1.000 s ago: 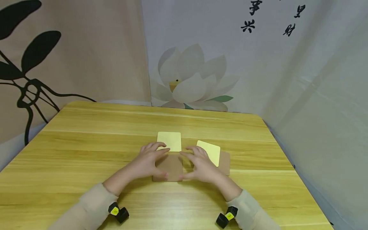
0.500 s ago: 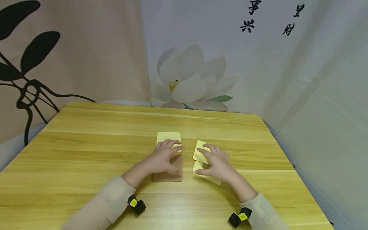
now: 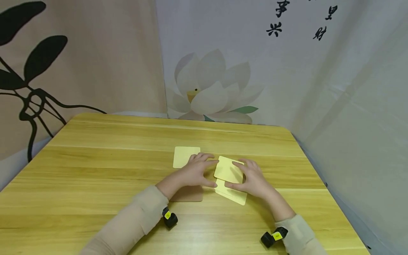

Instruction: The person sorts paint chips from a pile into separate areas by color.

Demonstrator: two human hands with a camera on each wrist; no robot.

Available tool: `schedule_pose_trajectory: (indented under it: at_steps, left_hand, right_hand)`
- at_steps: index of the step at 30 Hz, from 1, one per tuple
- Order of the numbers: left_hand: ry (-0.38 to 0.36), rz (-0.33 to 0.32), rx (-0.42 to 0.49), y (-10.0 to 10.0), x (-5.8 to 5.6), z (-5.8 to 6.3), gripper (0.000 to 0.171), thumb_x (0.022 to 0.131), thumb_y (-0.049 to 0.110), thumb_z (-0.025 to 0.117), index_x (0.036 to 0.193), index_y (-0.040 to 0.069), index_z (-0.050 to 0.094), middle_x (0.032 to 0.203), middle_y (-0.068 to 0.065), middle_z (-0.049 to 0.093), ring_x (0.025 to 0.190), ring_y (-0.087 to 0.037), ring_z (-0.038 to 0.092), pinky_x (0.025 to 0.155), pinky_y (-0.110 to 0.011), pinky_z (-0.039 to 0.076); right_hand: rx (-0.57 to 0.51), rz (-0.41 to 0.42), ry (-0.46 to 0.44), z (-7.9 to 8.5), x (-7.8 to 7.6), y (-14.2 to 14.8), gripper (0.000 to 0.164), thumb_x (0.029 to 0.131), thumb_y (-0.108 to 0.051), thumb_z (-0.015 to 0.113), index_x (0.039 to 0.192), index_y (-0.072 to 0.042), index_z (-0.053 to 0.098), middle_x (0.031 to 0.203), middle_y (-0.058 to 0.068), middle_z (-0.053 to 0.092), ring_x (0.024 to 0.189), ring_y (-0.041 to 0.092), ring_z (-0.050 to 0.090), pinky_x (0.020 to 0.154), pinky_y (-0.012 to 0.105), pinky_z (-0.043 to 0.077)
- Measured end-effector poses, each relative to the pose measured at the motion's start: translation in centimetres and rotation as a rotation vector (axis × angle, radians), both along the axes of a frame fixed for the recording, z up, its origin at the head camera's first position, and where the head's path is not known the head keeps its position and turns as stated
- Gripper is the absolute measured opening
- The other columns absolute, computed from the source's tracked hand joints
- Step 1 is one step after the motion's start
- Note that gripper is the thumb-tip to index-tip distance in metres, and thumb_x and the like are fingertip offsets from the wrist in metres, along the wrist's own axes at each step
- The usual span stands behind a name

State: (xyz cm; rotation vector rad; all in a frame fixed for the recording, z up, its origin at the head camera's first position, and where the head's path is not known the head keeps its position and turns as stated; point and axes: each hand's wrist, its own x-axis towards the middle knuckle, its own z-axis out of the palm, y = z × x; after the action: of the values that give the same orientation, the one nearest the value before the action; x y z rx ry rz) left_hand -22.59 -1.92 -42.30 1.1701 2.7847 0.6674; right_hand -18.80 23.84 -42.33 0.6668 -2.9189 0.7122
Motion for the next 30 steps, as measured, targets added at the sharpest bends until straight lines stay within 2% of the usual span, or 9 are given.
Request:
schedule_pose_trajectory:
  at_steps: [7, 18, 24, 30]
  left_hand:
    - [-0.016, 0.0, -0.042, 1.5, -1.0, -0.2, 0.087, 0.078, 0.06, 0.069, 0.146, 0.015, 0.042, 0.151, -0.009, 0.031, 0.135, -0.027, 0.026, 0.103, -0.051, 0.021]
    - [-0.06, 0.027, -0.062, 2.5, -2.7, -1.1, 0.09, 0.076, 0.06, 0.071, 0.147, 0.014, 0.04, 0.154, -0.008, 0.027, 0.134, -0.026, 0.026, 0.1, -0.048, 0.023]
    - [-0.086, 0.02, -0.057, 2.7, -3.3, -1.5, 0.093, 0.073, 0.061, 0.073, 0.146, 0.015, 0.041, 0.154, -0.007, 0.027, 0.133, -0.026, 0.026, 0.1, -0.046, 0.023]
    - [-0.085, 0.038, -0.092, 3.0, -3.7, -1.7, 0.09, 0.072, 0.061, 0.073, 0.145, 0.018, 0.044, 0.153, -0.002, 0.03, 0.133, -0.024, 0.026, 0.101, -0.045, 0.022]
  right_hand:
    - [0.002, -0.015, -0.021, -0.6, -0.7, 1.1, 0.094, 0.068, -0.063, 0.075, 0.14, -0.008, 0.05, 0.144, 0.019, 0.037, 0.131, 0.042, 0.027, 0.101, 0.064, 0.018]
    - [0.012, 0.01, -0.058, -1.0, -1.3, 2.3, 0.09, 0.072, -0.055, 0.077, 0.142, -0.008, 0.046, 0.146, 0.021, 0.034, 0.131, 0.043, 0.026, 0.1, 0.068, 0.017]
    - [0.023, 0.027, -0.055, -1.4, -1.7, 2.7, 0.09, 0.073, -0.053, 0.077, 0.142, -0.006, 0.046, 0.143, 0.02, 0.037, 0.129, 0.042, 0.029, 0.099, 0.065, 0.019]
    - [0.023, 0.049, -0.049, -1.7, -1.9, 2.8, 0.086, 0.075, -0.05, 0.077, 0.141, -0.004, 0.047, 0.142, 0.02, 0.039, 0.128, 0.043, 0.031, 0.099, 0.065, 0.019]
